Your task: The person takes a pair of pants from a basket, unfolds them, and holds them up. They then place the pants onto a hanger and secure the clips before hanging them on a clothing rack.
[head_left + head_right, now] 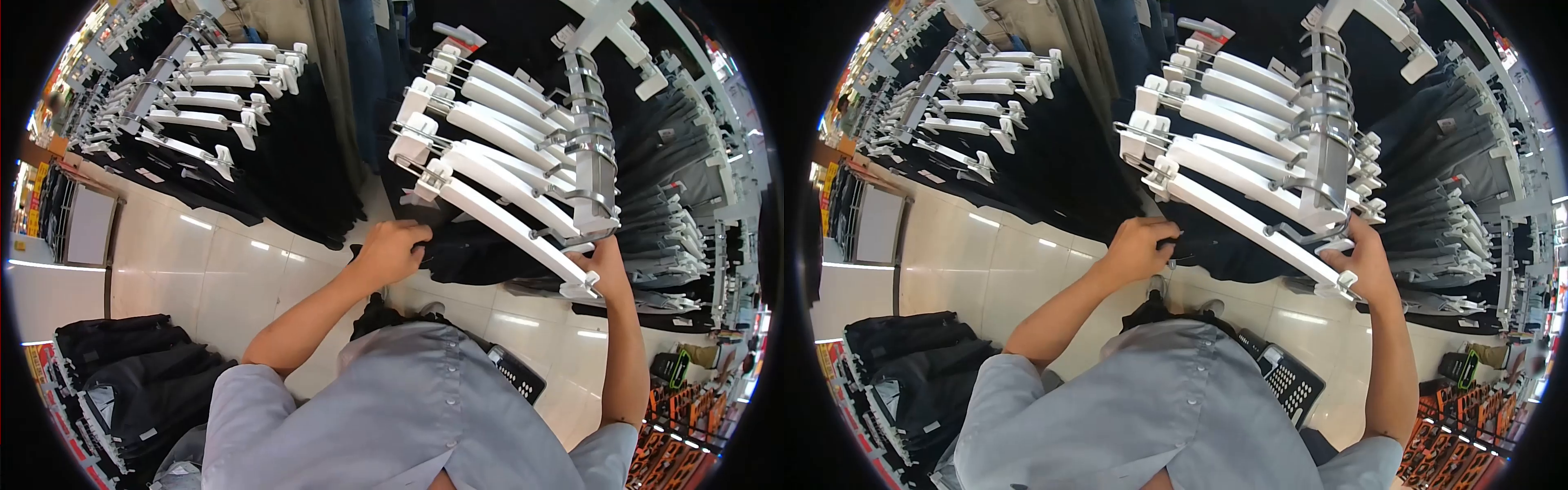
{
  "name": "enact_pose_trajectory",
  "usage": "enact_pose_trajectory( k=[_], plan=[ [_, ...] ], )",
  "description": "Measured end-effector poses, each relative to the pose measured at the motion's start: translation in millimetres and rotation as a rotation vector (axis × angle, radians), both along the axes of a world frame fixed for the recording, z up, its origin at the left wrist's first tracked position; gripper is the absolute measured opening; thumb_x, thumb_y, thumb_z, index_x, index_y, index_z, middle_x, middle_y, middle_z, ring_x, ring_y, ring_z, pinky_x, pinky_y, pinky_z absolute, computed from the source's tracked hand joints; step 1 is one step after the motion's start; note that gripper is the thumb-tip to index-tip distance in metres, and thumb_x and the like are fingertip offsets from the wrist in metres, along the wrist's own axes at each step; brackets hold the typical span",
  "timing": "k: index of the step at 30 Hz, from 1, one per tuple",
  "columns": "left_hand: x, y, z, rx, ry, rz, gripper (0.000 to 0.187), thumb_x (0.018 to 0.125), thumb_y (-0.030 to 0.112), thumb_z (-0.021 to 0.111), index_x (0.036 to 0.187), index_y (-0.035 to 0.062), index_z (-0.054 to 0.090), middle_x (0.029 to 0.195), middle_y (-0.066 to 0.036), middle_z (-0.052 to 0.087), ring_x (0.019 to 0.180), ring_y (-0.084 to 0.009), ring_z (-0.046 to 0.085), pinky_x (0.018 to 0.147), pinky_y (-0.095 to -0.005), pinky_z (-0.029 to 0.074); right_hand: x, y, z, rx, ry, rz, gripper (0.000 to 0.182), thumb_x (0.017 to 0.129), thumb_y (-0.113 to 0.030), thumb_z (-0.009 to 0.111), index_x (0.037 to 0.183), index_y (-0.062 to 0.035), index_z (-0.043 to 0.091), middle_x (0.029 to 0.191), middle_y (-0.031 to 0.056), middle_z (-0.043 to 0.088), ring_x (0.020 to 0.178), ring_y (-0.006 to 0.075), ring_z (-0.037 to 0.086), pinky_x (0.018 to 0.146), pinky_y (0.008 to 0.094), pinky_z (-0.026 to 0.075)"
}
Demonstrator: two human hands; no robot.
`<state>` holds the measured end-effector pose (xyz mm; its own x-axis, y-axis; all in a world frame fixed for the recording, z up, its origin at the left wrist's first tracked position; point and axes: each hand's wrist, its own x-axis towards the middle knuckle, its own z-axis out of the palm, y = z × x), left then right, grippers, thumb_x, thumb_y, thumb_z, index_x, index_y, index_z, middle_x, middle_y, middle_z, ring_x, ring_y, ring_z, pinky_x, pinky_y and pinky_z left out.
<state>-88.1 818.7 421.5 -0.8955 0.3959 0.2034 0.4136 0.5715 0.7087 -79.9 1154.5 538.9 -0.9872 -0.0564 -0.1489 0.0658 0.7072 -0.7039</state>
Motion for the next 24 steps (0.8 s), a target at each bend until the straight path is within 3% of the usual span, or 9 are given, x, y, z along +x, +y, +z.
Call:
enact_pose_trajectory(
  k=[6, 9, 18, 24],
  plan=[
    [-2, -7, -8, 0.024, -0.097, 0.036, 0.021, 0.075, -0.001, 0.065, 0.095, 0.0011, 0.064, 0.091, -0.014, 0.068, 0.079, -0.0374, 0.064, 0.071, -0.0394, 0.053, 1, 1, -4, 0.025, -0.004, -0.034, 0.042, 0.066, 0.005, 0.074, 0.107, 0.0036, 0.061, 0.099, 0.0118, 0.067, 0.092, 0.0194, 0.061, 0.090, 0.0316, 0.044],
    [-2, -7, -20, 0.204, -0.107, 0.068, 0.021, 0.076, -0.001, 0.065, 0.098, 0.0000, 0.064, 0.095, -0.015, 0.068, 0.082, -0.0369, 0.065, 0.072, -0.0395, 0.052, 2, 0, -5, 0.014, 0.017, -0.035, 0.041, 0.066, 0.005, 0.075, 0.105, 0.0038, 0.062, 0.097, 0.0119, 0.068, 0.090, 0.0199, 0.062, 0.088, 0.0324, 0.045],
    [14, 6, -70, 0.202, -0.139, 0.097, 0.025, 0.075, -0.004, 0.066, 0.100, 0.0000, 0.065, 0.094, -0.014, 0.065, 0.083, -0.0339, 0.063, 0.073, -0.0356, 0.051, 5, -2, -11, -0.003, 0.022, -0.020, 0.033, 0.066, 0.004, 0.076, 0.097, 0.0043, 0.064, 0.089, 0.0109, 0.069, 0.082, 0.0171, 0.063, 0.080, 0.0313, 0.048],
    [25, 22, -92, 0.312, -0.239, 0.192, 0.031, 0.075, -0.004, 0.068, 0.105, 0.0004, 0.064, 0.093, -0.011, 0.065, 0.080, -0.0252, 0.065, 0.068, -0.0335, 0.051, 5, -1, -12, -0.006, 0.044, -0.005, 0.031, 0.065, 0.003, 0.077, 0.094, 0.0040, 0.065, 0.088, 0.0102, 0.070, 0.081, 0.0167, 0.063, 0.079, 0.0317, 0.048]
  ],
)
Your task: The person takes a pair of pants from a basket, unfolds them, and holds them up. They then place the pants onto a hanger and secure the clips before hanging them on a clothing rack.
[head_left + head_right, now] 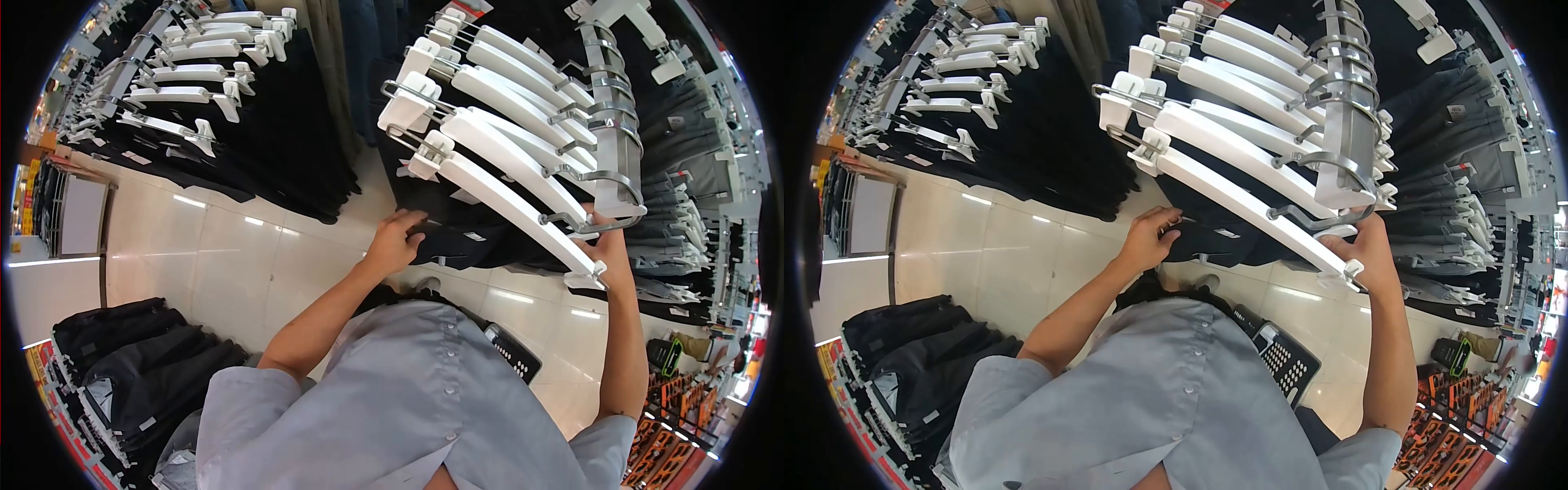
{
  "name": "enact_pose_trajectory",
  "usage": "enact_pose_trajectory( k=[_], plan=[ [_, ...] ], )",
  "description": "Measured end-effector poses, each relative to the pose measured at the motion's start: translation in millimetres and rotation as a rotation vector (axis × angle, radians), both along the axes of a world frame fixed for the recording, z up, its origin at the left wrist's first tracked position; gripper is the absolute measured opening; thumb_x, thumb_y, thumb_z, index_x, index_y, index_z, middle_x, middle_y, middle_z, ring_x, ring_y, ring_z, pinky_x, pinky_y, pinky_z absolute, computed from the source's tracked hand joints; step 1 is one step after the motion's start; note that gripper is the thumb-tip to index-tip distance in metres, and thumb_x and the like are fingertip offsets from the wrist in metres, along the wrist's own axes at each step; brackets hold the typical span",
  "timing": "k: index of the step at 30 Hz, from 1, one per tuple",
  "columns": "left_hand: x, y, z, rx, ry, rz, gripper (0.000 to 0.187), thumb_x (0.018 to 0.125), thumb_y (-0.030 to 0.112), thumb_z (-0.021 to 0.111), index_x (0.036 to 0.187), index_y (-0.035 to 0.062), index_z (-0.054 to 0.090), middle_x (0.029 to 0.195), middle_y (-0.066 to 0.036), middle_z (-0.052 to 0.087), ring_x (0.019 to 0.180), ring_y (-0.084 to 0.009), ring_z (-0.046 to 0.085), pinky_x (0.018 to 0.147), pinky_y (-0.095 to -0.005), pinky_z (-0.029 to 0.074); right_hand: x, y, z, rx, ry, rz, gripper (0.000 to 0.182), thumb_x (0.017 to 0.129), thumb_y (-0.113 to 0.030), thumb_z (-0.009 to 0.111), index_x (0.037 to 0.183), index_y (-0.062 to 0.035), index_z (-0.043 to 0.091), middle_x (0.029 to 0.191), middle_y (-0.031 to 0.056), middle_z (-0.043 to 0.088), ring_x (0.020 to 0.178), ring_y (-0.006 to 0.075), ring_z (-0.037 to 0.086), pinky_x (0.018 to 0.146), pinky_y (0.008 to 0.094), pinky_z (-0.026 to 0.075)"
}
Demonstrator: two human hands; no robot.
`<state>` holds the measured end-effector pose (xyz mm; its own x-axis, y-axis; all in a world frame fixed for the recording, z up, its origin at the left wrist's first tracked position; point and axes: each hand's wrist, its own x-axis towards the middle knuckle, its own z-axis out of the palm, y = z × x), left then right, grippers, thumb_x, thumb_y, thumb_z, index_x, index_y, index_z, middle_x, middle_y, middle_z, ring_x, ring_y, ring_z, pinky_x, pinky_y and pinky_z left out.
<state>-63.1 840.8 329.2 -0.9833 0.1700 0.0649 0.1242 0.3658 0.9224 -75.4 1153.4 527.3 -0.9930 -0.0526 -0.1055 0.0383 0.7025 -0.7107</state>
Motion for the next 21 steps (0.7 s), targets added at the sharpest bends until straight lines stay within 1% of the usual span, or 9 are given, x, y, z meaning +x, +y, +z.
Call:
enact_pose_trajectory(
  k=[3, 6, 9, 12, 13, 16, 19, 21],
  plan=[
    [3, 3, -9, 0.046, -0.181, -0.062, 0.042, 0.075, 0.002, 0.070, 0.116, 0.0048, 0.062, 0.088, -0.013, 0.063, 0.078, -0.0266, 0.064, 0.071, -0.0344, 0.052, -1, 2, -2, 0.039, 0.028, 0.028, 0.031, 0.063, 0.002, 0.078, 0.092, 0.0033, 0.066, 0.090, 0.0095, 0.068, 0.083, 0.0183, 0.061, 0.082, 0.0331, 0.046],
    [4, 12, -7, 0.220, -0.363, -0.070, 0.051, 0.074, 0.005, 0.070, 0.124, 0.0074, 0.059, 0.091, -0.016, 0.065, 0.082, -0.0244, 0.063, 0.073, -0.0342, 0.051, -2, 0, 0, 0.006, -0.002, 0.012, 0.031, 0.062, 0.001, 0.078, 0.091, 0.0032, 0.066, 0.091, 0.0093, 0.067, 0.085, 0.0196, 0.060, 0.083, 0.0338, 0.045],
    [-7, 14, 3, 0.008, -0.232, -0.249, 0.057, 0.075, 0.008, 0.067, 0.131, 0.0088, 0.055, 0.103, -0.018, 0.066, 0.092, -0.0245, 0.062, 0.082, -0.0331, 0.049, -3, 4, -3, 0.009, 0.003, 0.027, 0.031, 0.062, 0.001, 0.078, 0.091, 0.0030, 0.066, 0.092, 0.0098, 0.067, 0.087, 0.0201, 0.060, 0.084, 0.0342, 0.045],
    [-25, 14, 13, 0.393, -0.610, -0.284, 0.060, 0.075, 0.009, 0.064, 0.133, 0.0056, 0.053, 0.113, -0.017, 0.065, 0.101, -0.0243, 0.060, 0.090, -0.0309, 0.045, -3, 0, 1, 0.011, 0.003, 0.033, 0.032, 0.063, 0.001, 0.079, 0.092, 0.0028, 0.067, 0.093, 0.0100, 0.067, 0.089, 0.0206, 0.060, 0.085, 0.0346, 0.044],
    [-29, 15, 12, 0.475, -0.703, -0.262, 0.055, 0.074, 0.009, 0.063, 0.128, 0.0008, 0.057, 0.116, -0.014, 0.064, 0.104, -0.0246, 0.059, 0.095, -0.0289, 0.042, -3, -2, 3, 0.012, 0.002, 0.032, 0.032, 0.063, 0.001, 0.079, 0.092, 0.0027, 0.067, 0.094, 0.0100, 0.067, 0.089, 0.0208, 0.060, 0.086, 0.0347, 0.044],
    [-32, 13, 17, 0.429, -0.655, -0.324, 0.045, 0.074, 0.005, 0.062, 0.119, -0.0012, 0.063, 0.115, -0.012, 0.064, 0.098, -0.0230, 0.061, 0.090, -0.0285, 0.045, -4, 1, 1, 0.005, -0.040, 0.027, 0.032, 0.063, -0.001, 0.080, 0.093, 0.0025, 0.067, 0.095, 0.0100, 0.067, 0.090, 0.0211, 0.060, 0.087, 0.0351, 0.044],
    [-31, 15, 23, 0.456, -0.601, -0.267, 0.033, 0.073, 0.000, 0.062, 0.105, -0.0013, 0.069, 0.112, -0.011, 0.065, 0.092, -0.0210, 0.064, 0.082, -0.0291, 0.050, -5, 6, -2, 0.084, -0.015, 0.058, 0.033, 0.064, -0.002, 0.081, 0.093, 0.0025, 0.067, 0.097, 0.0105, 0.068, 0.090, 0.0215, 0.060, 0.088, 0.0352, 0.044],
    [-23, 18, 19, 0.462, -0.326, -0.097, 0.030, 0.073, -0.003, 0.062, 0.102, -0.0008, 0.068, 0.107, -0.011, 0.066, 0.087, -0.0189, 0.065, 0.080, -0.0283, 0.050, -4, 6, -2, 0.085, 0.032, 0.073, 0.033, 0.064, -0.003, 0.081, 0.094, 0.0025, 0.067, 0.097, 0.0111, 0.068, 0.090, 0.0218, 0.061, 0.087, 0.0352, 0.045]
  ],
)
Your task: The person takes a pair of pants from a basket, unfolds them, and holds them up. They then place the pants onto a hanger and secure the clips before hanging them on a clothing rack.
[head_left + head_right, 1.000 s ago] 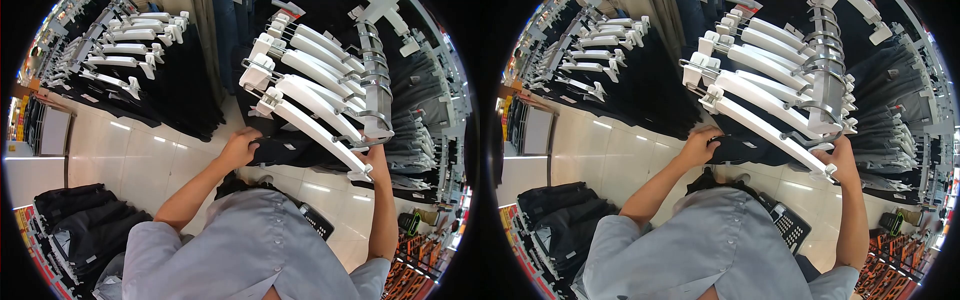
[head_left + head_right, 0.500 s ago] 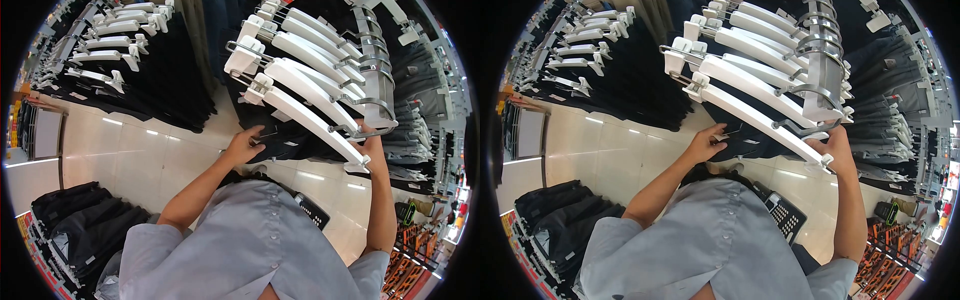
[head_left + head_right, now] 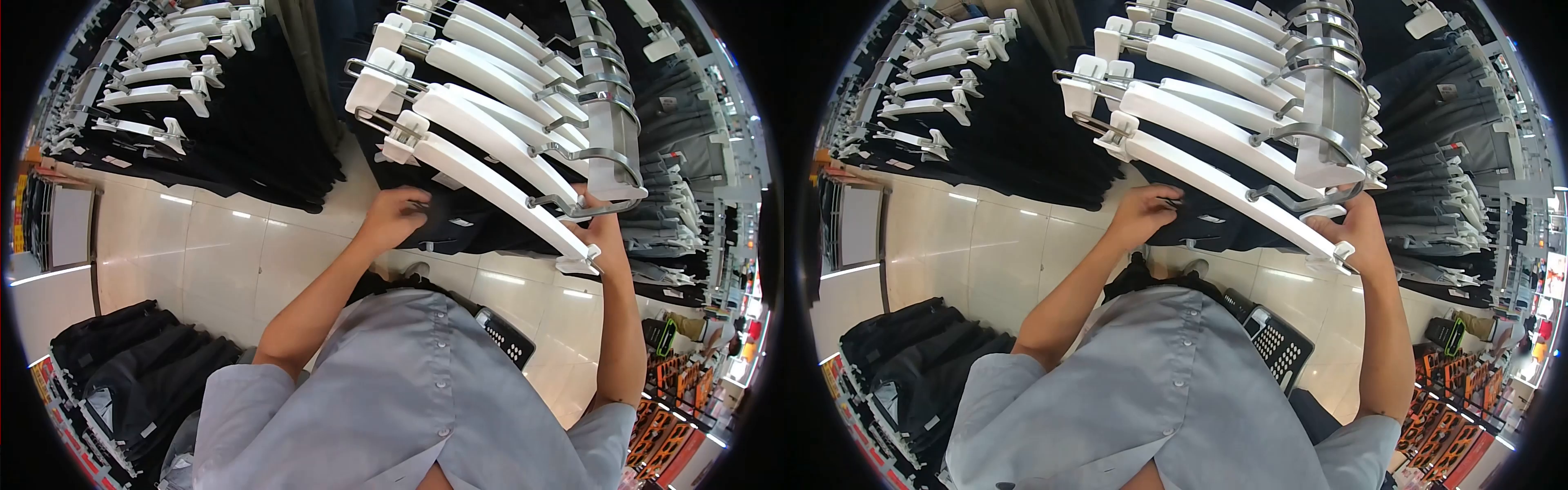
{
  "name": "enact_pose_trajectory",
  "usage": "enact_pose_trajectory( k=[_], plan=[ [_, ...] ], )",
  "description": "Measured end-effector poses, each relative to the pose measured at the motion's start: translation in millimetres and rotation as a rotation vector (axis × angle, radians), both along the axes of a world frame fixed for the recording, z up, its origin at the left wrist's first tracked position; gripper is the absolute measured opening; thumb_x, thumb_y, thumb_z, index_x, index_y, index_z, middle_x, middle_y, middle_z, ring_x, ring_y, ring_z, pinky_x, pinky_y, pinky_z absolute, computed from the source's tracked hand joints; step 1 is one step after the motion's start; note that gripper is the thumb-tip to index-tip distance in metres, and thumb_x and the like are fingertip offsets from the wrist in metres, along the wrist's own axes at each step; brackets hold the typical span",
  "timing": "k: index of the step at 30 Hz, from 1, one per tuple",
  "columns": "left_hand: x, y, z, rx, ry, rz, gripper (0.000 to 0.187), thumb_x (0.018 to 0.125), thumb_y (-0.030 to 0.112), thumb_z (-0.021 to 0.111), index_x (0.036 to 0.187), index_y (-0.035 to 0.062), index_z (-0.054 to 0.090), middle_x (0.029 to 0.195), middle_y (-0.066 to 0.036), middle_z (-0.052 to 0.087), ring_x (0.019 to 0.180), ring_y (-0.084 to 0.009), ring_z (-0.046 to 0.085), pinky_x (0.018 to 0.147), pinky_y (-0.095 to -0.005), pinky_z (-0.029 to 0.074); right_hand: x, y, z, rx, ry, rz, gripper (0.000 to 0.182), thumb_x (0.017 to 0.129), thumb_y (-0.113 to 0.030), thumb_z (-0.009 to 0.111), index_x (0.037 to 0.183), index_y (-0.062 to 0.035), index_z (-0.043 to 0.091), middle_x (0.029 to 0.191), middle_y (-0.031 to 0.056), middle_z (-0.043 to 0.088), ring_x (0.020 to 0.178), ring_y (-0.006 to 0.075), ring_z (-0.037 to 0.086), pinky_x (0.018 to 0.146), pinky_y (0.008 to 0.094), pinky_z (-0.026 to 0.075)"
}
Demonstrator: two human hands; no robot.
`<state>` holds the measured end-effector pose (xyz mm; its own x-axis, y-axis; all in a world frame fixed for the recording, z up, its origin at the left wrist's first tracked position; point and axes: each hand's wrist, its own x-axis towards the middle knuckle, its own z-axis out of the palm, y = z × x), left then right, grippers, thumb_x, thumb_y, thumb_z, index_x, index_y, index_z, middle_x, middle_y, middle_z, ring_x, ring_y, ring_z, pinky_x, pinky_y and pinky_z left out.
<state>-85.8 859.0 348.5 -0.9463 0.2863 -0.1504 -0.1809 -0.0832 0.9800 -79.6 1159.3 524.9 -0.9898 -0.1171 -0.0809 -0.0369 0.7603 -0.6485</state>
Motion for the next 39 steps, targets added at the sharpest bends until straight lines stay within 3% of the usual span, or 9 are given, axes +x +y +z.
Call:
enact_pose_trajectory(
  k=[4, 7, 10, 14, 16, 19, 26, 37, 39],
  plan=[
    [25, -9, 43, -0.528, 0.669, 0.377, 0.023, 0.074, -0.002, 0.064, 0.097, -0.0005, 0.066, 0.106, -0.016, 0.066, 0.085, -0.0215, 0.066, 0.076, -0.0298, 0.052, 0, -5, 4, -0.025, -0.082, -0.063, 0.033, 0.066, -0.004, 0.081, 0.095, 0.0022, 0.067, 0.098, 0.0116, 0.068, 0.091, 0.0221, 0.061, 0.087, 0.0349, 0.045],
    [68, -6, 66, -0.511, 0.590, 0.296, 0.024, 0.076, 0.001, 0.065, 0.100, -0.0011, 0.066, 0.103, -0.018, 0.066, 0.078, -0.0230, 0.067, 0.071, -0.0309, 0.053, 0, -2, -1, -0.032, -0.023, -0.059, 0.034, 0.067, -0.004, 0.082, 0.097, 0.0022, 0.066, 0.098, 0.0116, 0.068, 0.091, 0.0208, 0.061, 0.087, 0.0348, 0.045],
    [89, -7, 95, -0.459, -0.035, -0.191, 0.026, 0.077, 0.003, 0.064, 0.102, -0.0018, 0.065, 0.098, -0.016, 0.068, 0.069, -0.0215, 0.066, 0.066, -0.0317, 0.053, -2, 0, -2, -0.049, -0.071, -0.067, 0.038, 0.067, -0.004, 0.082, 0.100, 0.0025, 0.065, 0.098, 0.0120, 0.068, 0.092, 0.0199, 0.060, 0.088, 0.0349, 0.045],
    [66, -13, 68, -0.543, 0.032, 0.031, 0.034, 0.076, 0.007, 0.068, 0.109, -0.0010, 0.063, 0.096, -0.017, 0.067, 0.070, -0.0240, 0.066, 0.068, -0.0345, 0.052, -3, 2, -4, -0.020, -0.038, -0.041, 0.041, 0.067, -0.003, 0.082, 0.102, 0.0029, 0.063, 0.096, 0.0118, 0.068, 0.090, 0.0192, 0.061, 0.087, 0.0345, 0.045],
    [37, -12, 45, -0.704, 0.606, 0.360, 0.035, 0.074, 0.010, 0.071, 0.107, -0.0011, 0.064, 0.098, -0.017, 0.066, 0.083, -0.0290, 0.064, 0.075, -0.0379, 0.052, -4, 6, -8, 0.018, -0.017, -0.036, 0.042, 0.067, -0.002, 0.082, 0.103, 0.0029, 0.062, 0.095, 0.0114, 0.068, 0.090, 0.0190, 0.061, 0.086, 0.0342, 0.046],
    [-3, -8, 31, -0.646, 0.779, 0.306, 0.031, 0.074, 0.012, 0.071, 0.104, 0.0042, 0.067, 0.103, -0.014, 0.062, 0.090, -0.0355, 0.062, 0.078, -0.0424, 0.051, -2, -3, 1, -0.059, -0.077, -0.073, 0.040, 0.066, -0.002, 0.082, 0.101, 0.0030, 0.063, 0.094, 0.0109, 0.068, 0.089, 0.0187, 0.061, 0.086, 0.0336, 0.046],
    [-18, -24, 10, -0.619, 0.420, -0.171, 0.018, 0.080, 0.012, 0.068, 0.095, 0.0018, 0.065, 0.083, -0.021, 0.065, 0.081, -0.0405, 0.063, 0.075, -0.0451, 0.049, -1, 1, 0, -0.069, -0.034, -0.036, 0.038, 0.065, 0.002, 0.078, 0.101, 0.0037, 0.065, 0.097, 0.0118, 0.069, 0.090, 0.0197, 0.062, 0.087, 0.0320, 0.045],
    [-57, -79, 116, -0.664, 0.506, -0.070, 0.025, 0.075, 0.013, 0.072, 0.098, 0.0029, 0.069, 0.065, -0.017, 0.061, 0.056, -0.0317, 0.057, 0.057, -0.0361, 0.046, -15, 14, -17, -0.066, -0.066, -0.047, 0.048, 0.066, -0.005, 0.081, 0.108, 0.0040, 0.061, 0.106, 0.0176, 0.064, 0.098, 0.0266, 0.060, 0.091, 0.0362, 0.044],
    [-55, -78, 129, -0.559, 0.429, 0.012, 0.037, 0.074, 0.007, 0.075, 0.109, 0.0021, 0.064, 0.056, -0.008, 0.052, 0.049, -0.0170, 0.044, 0.053, -0.0301, 0.040, -15, 13, -18, -0.065, -0.081, -0.057, 0.050, 0.066, -0.005, 0.082, 0.109, 0.0044, 0.060, 0.106, 0.0177, 0.064, 0.098, 0.0268, 0.060, 0.091, 0.0360, 0.044]
  ],
)
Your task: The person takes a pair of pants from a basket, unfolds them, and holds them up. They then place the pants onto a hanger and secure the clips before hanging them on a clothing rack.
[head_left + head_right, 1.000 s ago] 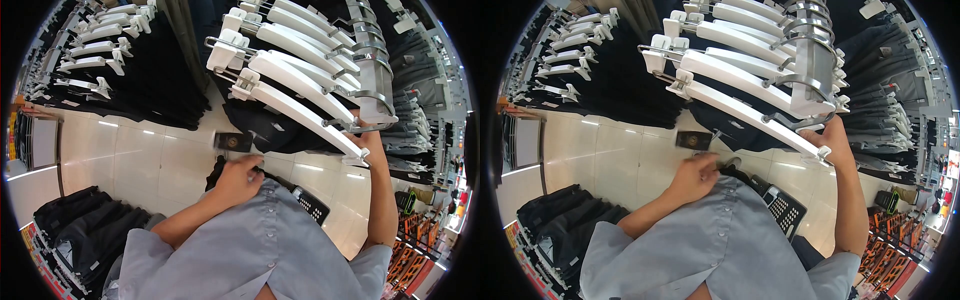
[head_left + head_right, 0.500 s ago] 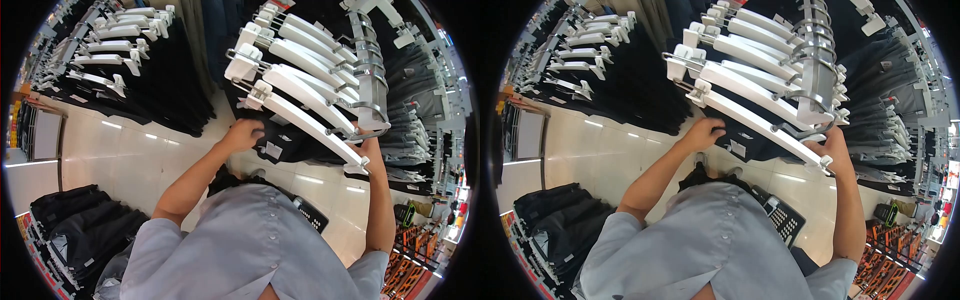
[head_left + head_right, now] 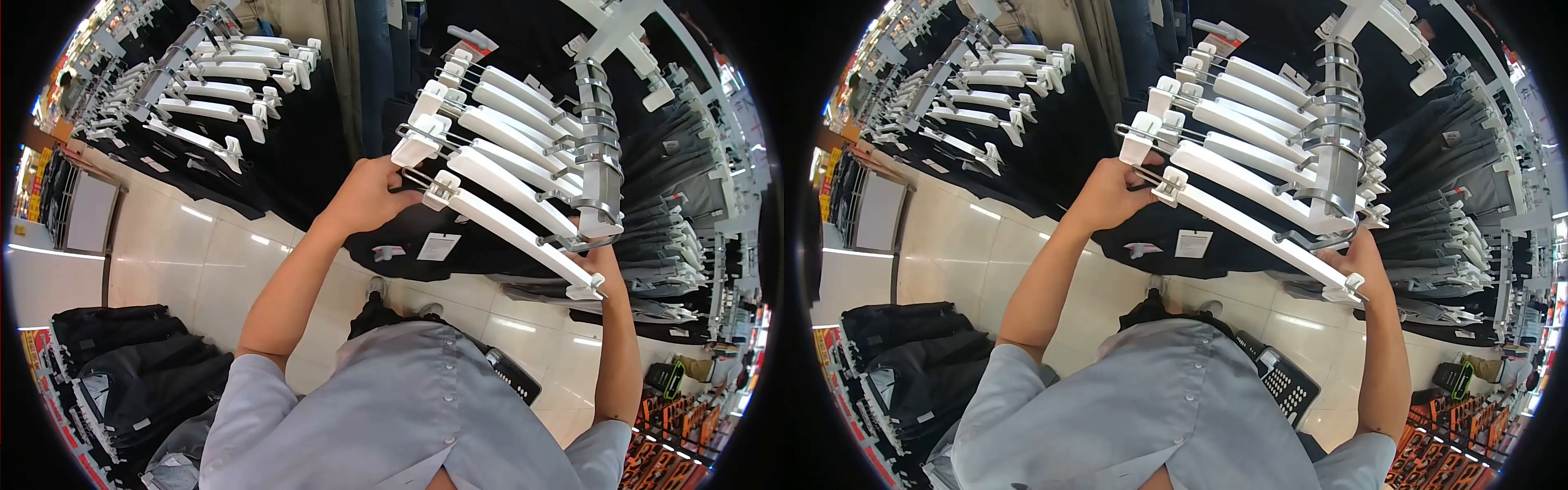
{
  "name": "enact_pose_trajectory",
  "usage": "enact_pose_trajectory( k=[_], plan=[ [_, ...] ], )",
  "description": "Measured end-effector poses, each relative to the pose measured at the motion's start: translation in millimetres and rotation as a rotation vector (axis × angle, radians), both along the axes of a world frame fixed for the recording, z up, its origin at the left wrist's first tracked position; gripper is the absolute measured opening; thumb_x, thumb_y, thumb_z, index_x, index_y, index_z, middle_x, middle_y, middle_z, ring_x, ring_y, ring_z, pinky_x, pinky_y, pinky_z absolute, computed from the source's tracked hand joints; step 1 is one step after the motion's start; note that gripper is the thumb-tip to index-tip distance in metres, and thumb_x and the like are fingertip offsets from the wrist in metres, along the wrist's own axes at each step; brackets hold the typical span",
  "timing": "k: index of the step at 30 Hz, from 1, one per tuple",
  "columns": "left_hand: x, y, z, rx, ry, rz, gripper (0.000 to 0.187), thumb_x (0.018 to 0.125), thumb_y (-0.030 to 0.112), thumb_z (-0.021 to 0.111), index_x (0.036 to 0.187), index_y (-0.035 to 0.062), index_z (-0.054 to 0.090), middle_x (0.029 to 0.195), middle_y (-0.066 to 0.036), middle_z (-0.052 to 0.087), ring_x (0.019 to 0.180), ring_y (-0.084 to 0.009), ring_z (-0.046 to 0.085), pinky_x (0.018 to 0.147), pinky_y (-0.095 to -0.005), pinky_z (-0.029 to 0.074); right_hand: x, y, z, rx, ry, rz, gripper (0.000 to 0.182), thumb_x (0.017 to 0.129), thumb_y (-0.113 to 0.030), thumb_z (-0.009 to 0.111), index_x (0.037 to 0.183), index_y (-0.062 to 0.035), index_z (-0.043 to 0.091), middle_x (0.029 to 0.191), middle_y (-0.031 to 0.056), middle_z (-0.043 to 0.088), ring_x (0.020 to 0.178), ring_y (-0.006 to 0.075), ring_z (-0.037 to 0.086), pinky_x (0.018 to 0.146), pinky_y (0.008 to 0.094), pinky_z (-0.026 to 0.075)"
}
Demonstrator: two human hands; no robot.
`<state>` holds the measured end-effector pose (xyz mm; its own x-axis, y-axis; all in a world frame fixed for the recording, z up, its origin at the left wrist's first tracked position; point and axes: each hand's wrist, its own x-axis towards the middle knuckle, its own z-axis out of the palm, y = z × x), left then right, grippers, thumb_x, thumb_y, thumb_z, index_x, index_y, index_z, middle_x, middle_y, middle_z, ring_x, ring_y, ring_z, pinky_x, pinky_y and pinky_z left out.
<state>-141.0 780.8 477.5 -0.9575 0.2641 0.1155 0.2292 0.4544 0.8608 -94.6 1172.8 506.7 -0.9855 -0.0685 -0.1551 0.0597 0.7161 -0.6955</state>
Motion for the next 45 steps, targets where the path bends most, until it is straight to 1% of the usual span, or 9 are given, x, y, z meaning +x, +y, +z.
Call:
enact_pose_trajectory(
  k=[6, 7, 11, 22, 28, 32, 36, 40, 45],
  plan=[
    [5, 9, 20, 0.173, 0.117, 0.122, 0.050, 0.072, 0.003, 0.076, 0.119, 0.0010, 0.058, 0.060, -0.003, 0.055, 0.054, -0.0057, 0.040, 0.053, -0.0228, 0.038, -2, -13, 11, -0.056, -0.076, -0.007, 0.050, 0.065, -0.001, 0.080, 0.110, 0.0046, 0.058, 0.106, 0.0173, 0.065, 0.099, 0.0262, 0.060, 0.091, 0.0354, 0.044],
    [9, 11, 29, 0.135, 0.221, 0.119, 0.054, 0.072, 0.007, 0.078, 0.122, 0.0003, 0.057, 0.066, -0.009, 0.063, 0.054, -0.0108, 0.054, 0.057, -0.0249, 0.045, -3, -10, 6, -0.034, -0.069, -0.004, 0.050, 0.065, 0.000, 0.080, 0.110, 0.0046, 0.058, 0.106, 0.0171, 0.065, 0.099, 0.0260, 0.060, 0.091, 0.0353, 0.044],
    [17, 6, 43, -0.025, 0.322, 0.082, 0.059, 0.074, 0.013, 0.078, 0.125, -0.0032, 0.053, 0.076, -0.022, 0.066, 0.072, -0.0370, 0.067, 0.064, -0.0353, 0.053, -3, -16, 5, 0.059, -0.050, -0.055, 0.051, 0.063, 0.004, 0.080, 0.110, 0.0039, 0.058, 0.107, 0.0162, 0.065, 0.100, 0.0243, 0.061, 0.091, 0.0338, 0.046],
    [20, 1, 48, -0.236, 0.131, 0.048, 0.060, 0.075, 0.017, 0.075, 0.125, -0.0067, 0.050, 0.070, -0.024, 0.063, 0.068, -0.0403, 0.064, 0.063, -0.0413, 0.051, -4, -19, 23, 0.022, -0.052, -0.001, 0.047, 0.064, 0.006, 0.072, 0.109, 0.0045, 0.061, 0.094, 0.0116, 0.069, 0.086, 0.0194, 0.064, 0.081, 0.0303, 0.049],
    [27, 1, 38, -0.213, 0.180, -0.007, 0.060, 0.073, 0.014, 0.074, 0.123, -0.0105, 0.050, 0.069, -0.023, 0.062, 0.065, -0.0400, 0.064, 0.062, -0.0421, 0.051, 25, 19, 21, -0.613, -0.125, -0.378, 0.037, 0.079, 0.002, 0.064, 0.116, 0.0036, 0.060, 0.103, 0.0080, 0.066, 0.092, 0.0168, 0.062, 0.084, 0.0296, 0.047],
    [32, 0, 35, -0.201, 0.265, -0.036, 0.058, 0.070, 0.009, 0.071, 0.122, -0.0096, 0.051, 0.069, -0.023, 0.062, 0.065, -0.0388, 0.063, 0.060, -0.0429, 0.051, 70, 15, 46, -0.326, 0.578, -0.564, 0.022, 0.087, 0.000, 0.059, 0.108, 0.0026, 0.060, 0.099, 0.0126, 0.065, 0.096, 0.0204, 0.060, 0.082, 0.0349, 0.052],
    [31, 1, 26, -0.263, 0.303, -0.004, 0.045, 0.075, 0.020, 0.076, 0.111, -0.0014, 0.060, 0.081, -0.016, 0.067, 0.066, -0.0386, 0.064, 0.060, -0.0396, 0.053, 75, -113, 121, -0.391, 0.920, 0.232, 0.009, 0.091, -0.003, 0.054, 0.097, 0.0015, 0.058, 0.092, 0.0175, 0.062, 0.085, 0.0266, 0.061, 0.080, 0.0398, 0.053],
    [35, -1, 24, -0.279, 0.322, -0.084, 0.040, 0.074, 0.015, 0.074, 0.108, -0.0001, 0.060, 0.076, -0.016, 0.065, 0.063, -0.0371, 0.063, 0.058, -0.0410, 0.051, 14, -193, 132, -0.028, 0.778, 0.523, 0.018, 0.087, 0.002, 0.052, 0.103, 0.0009, 0.061, 0.095, 0.0152, 0.067, 0.086, 0.0226, 0.064, 0.078, 0.0319, 0.050],
    [50, -1, 24, -0.194, 0.525, -0.238, 0.046, 0.071, 0.010, 0.069, 0.112, -0.0048, 0.054, 0.061, -0.013, 0.059, 0.054, -0.0333, 0.060, 0.050, -0.0434, 0.048, -43, -211, 108, -0.110, -0.103, 0.483, 0.017, 0.084, 0.006, 0.056, 0.101, 0.0053, 0.062, 0.095, 0.0125, 0.068, 0.087, 0.0158, 0.065, 0.078, 0.0279, 0.051]
  ],
)
